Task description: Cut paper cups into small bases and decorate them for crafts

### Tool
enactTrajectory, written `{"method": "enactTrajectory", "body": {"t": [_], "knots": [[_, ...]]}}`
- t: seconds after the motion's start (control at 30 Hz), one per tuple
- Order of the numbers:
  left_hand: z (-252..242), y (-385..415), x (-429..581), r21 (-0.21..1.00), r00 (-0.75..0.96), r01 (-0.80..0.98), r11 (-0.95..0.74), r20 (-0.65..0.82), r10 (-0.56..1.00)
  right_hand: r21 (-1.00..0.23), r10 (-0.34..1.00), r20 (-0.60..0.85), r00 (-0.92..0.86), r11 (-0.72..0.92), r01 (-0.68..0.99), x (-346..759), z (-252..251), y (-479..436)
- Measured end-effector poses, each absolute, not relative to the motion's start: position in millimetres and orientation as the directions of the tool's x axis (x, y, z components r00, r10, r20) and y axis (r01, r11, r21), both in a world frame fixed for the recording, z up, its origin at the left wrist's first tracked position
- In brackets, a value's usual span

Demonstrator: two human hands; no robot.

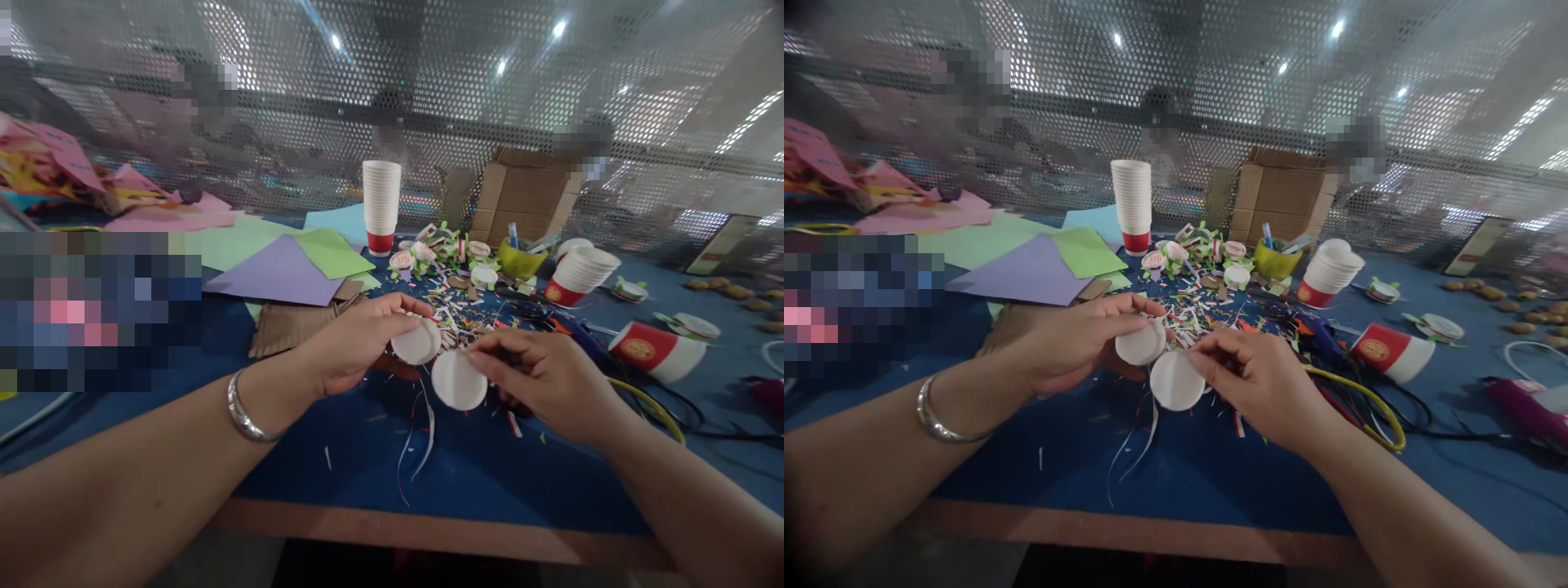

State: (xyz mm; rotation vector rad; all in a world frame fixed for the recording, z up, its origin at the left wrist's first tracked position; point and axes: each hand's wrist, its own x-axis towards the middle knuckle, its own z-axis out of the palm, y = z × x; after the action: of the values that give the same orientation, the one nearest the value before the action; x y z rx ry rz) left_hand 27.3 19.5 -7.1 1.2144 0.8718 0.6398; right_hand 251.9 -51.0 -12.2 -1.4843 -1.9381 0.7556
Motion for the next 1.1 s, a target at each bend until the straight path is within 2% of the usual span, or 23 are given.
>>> {"method": "enactTrajectory", "body": {"t": [0.1,0.2,0.27,0.47,0.67,0.73,0.9,0.97,1.1], "knots": [[-6.7,19.9,26.8,0.981,0.503,0.028,0.19,-0.178,0.846,-0.702,0.955,-0.01,-0.298,0.205,0.682,251.4,-15.0,-50.2],[-6.9,20.4,26.1,0.99,0.495,0.014,0.141,-0.129,0.859,-0.681,0.952,-0.031,-0.304,0.203,0.704,251.1,-15.6,-50.4],[-7.9,20.4,25.9,0.991,0.504,0.014,0.13,-0.119,0.855,-0.664,0.957,0.018,-0.29,0.228,0.712,251.2,-15.3,-51.0],[-10.7,17.8,26.9,0.996,0.567,0.077,0.055,-0.089,0.819,-0.612,0.936,0.281,-0.213,0.346,0.711,252.0,-9.3,-54.6],[-9.8,17.3,25.4,0.983,0.475,0.143,-0.112,0.031,0.879,-0.549,0.915,0.371,-0.156,0.352,0.758,262.0,-3.0,-53.7],[-9.2,17.3,24.1,0.986,0.479,0.137,-0.096,0.019,0.878,-0.531,0.935,0.308,-0.176,0.322,0.783,268.2,-2.6,-51.4],[-9.4,16.6,24.3,0.996,0.537,0.068,0.06,-0.087,0.839,-0.408,0.947,-0.046,-0.317,0.272,0.872,276.9,-2.7,-45.4],[-10.3,16.2,25.2,0.992,0.556,0.061,0.11,-0.125,0.822,-0.344,0.941,-0.096,-0.323,0.273,0.898,275.7,-3.1,-44.6],[-11.6,15.1,26.0,0.985,0.55,0.057,0.166,-0.169,0.818,-0.286,0.936,-0.1,-0.336,0.297,0.911,269.9,-3.8,-47.1]]}}
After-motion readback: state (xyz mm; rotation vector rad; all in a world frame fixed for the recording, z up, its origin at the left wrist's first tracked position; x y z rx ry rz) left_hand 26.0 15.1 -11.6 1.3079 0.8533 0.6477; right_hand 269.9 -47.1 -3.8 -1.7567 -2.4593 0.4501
